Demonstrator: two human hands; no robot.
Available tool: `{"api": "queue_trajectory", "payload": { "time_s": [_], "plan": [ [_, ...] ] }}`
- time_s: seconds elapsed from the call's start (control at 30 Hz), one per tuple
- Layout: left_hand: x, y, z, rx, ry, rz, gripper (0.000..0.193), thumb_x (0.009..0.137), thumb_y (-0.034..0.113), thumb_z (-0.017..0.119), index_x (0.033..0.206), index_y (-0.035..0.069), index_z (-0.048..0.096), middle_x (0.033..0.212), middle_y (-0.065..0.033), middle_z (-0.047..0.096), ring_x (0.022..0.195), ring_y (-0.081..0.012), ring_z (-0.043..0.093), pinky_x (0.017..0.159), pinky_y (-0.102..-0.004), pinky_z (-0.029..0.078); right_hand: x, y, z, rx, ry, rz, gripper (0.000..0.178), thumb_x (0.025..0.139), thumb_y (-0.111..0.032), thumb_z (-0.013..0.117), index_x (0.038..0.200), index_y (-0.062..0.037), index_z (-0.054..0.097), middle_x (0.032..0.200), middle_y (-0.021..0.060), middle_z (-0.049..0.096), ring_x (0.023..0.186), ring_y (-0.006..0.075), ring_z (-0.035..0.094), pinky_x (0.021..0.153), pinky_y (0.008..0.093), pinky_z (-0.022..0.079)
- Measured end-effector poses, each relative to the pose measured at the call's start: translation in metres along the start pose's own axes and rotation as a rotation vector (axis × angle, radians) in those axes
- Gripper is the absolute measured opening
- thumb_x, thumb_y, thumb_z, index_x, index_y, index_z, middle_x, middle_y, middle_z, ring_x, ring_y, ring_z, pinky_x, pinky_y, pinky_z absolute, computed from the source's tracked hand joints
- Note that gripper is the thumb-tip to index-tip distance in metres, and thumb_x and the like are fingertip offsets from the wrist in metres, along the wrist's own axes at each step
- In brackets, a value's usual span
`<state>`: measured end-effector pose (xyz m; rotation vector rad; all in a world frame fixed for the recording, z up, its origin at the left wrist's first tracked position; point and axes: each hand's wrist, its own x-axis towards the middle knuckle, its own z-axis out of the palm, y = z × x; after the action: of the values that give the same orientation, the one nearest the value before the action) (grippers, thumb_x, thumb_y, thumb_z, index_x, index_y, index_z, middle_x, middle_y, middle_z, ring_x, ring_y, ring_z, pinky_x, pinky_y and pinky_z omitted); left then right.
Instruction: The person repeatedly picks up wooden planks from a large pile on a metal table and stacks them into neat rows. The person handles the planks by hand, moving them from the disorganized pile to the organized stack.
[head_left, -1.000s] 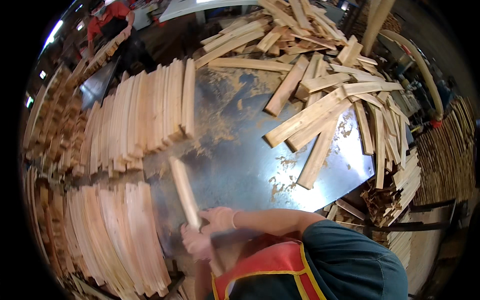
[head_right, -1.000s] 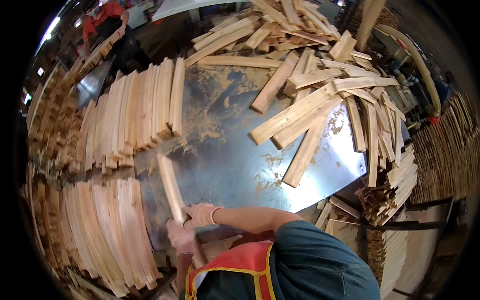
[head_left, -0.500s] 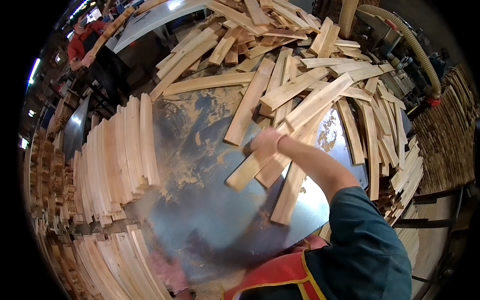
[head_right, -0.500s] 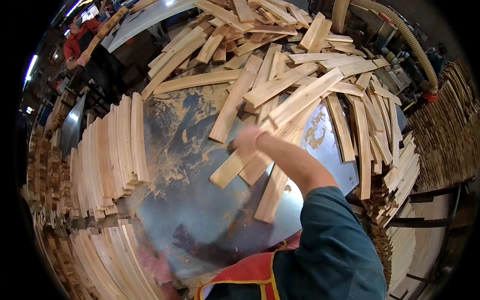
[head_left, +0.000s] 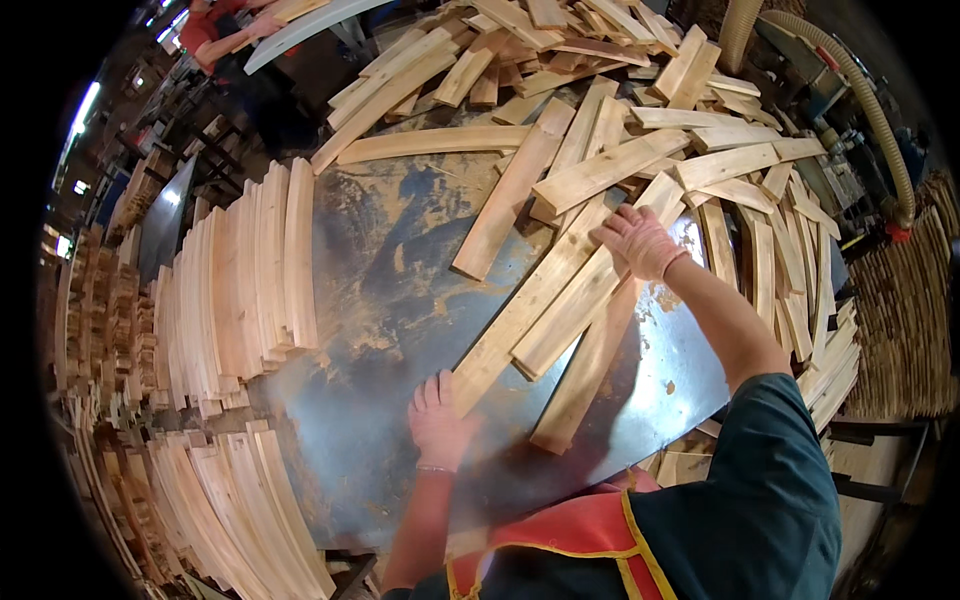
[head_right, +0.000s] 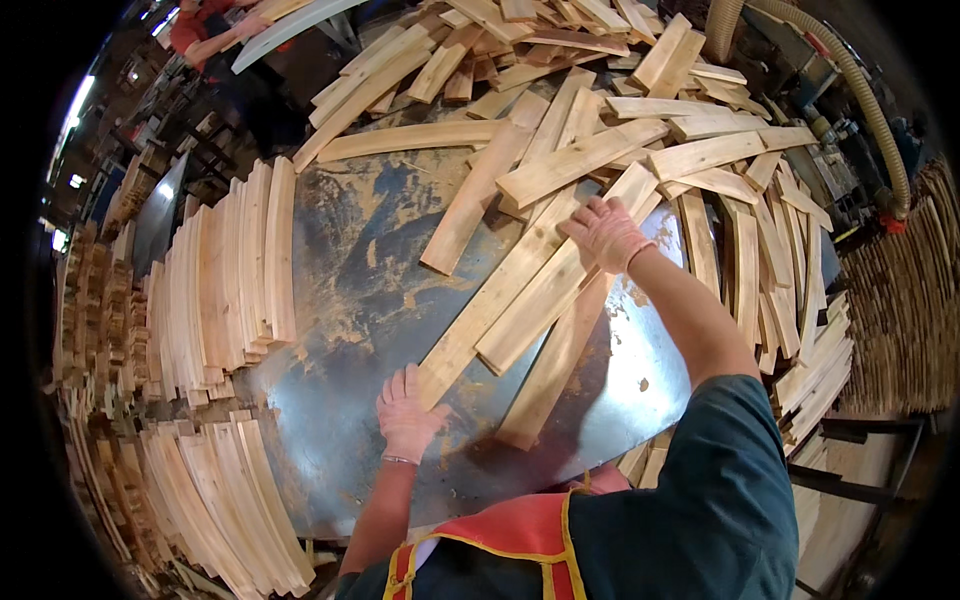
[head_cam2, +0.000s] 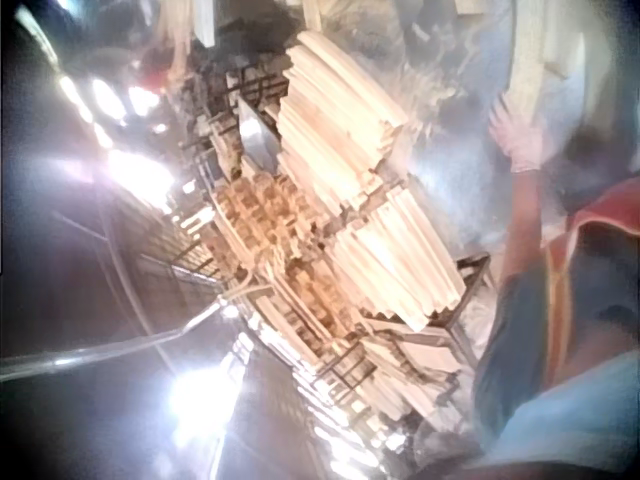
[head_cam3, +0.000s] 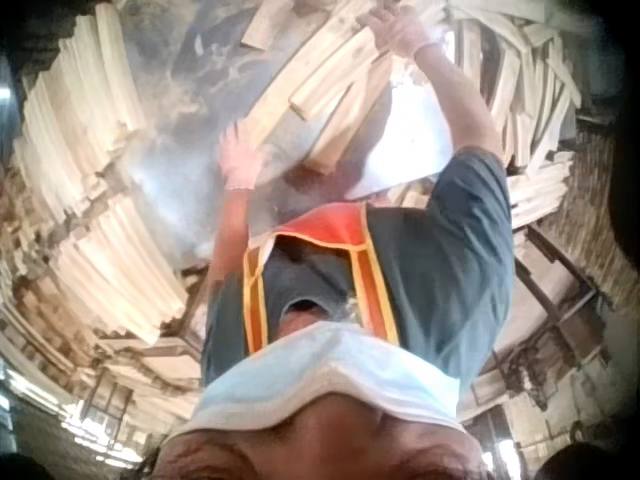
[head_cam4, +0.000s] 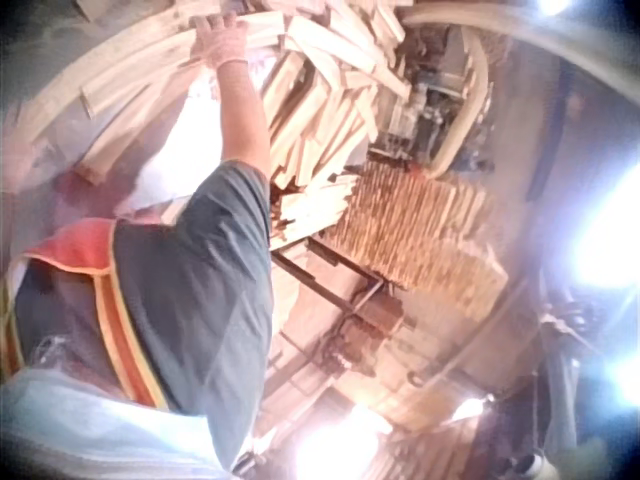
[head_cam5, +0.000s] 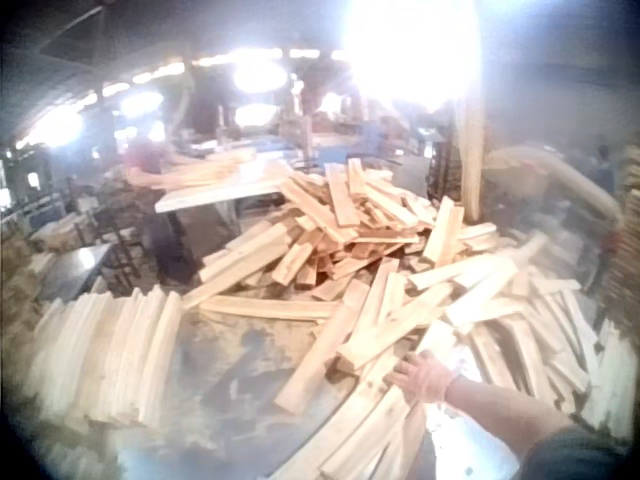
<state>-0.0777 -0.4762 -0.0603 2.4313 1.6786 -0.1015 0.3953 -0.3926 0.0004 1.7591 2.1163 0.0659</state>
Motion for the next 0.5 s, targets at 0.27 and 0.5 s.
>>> {"api": "queue_trajectory", "payload": {
  "time_s": [0.27, 0.5],
  "plan": [
    [-0.123, -0.115, -0.037, -0.132, -0.088, -0.219, 0.090, 0.079, 0.040, 0.082, 0.156, 0.010, 0.048, 0.126, -0.0163, 0.066, 0.115, -0.0348, 0.064, 0.101, -0.0474, 0.050, -0.030, -0.128, -0.043, 0.326, -0.250, -0.242, 0.063, 0.087, -0.043, 0.076, 0.143, -0.0193, 0.059, 0.120, 0.0153, 0.073, 0.118, 0.0320, 0.069, 0.098, 0.0439, 0.051],
    [-0.277, -0.154, -0.025, -1.657, -0.389, -0.518, 0.079, 0.090, 0.009, 0.079, 0.160, 0.003, 0.041, 0.134, -0.0065, 0.060, 0.117, -0.0154, 0.059, 0.100, -0.0319, 0.051, -0.052, -0.340, -0.073, 1.240, -0.501, 0.125, 0.064, 0.099, -0.058, 0.056, 0.143, -0.0126, 0.063, 0.125, 0.0239, 0.072, 0.114, 0.0354, 0.070, 0.100, 0.0411, 0.053]
  ]
}}
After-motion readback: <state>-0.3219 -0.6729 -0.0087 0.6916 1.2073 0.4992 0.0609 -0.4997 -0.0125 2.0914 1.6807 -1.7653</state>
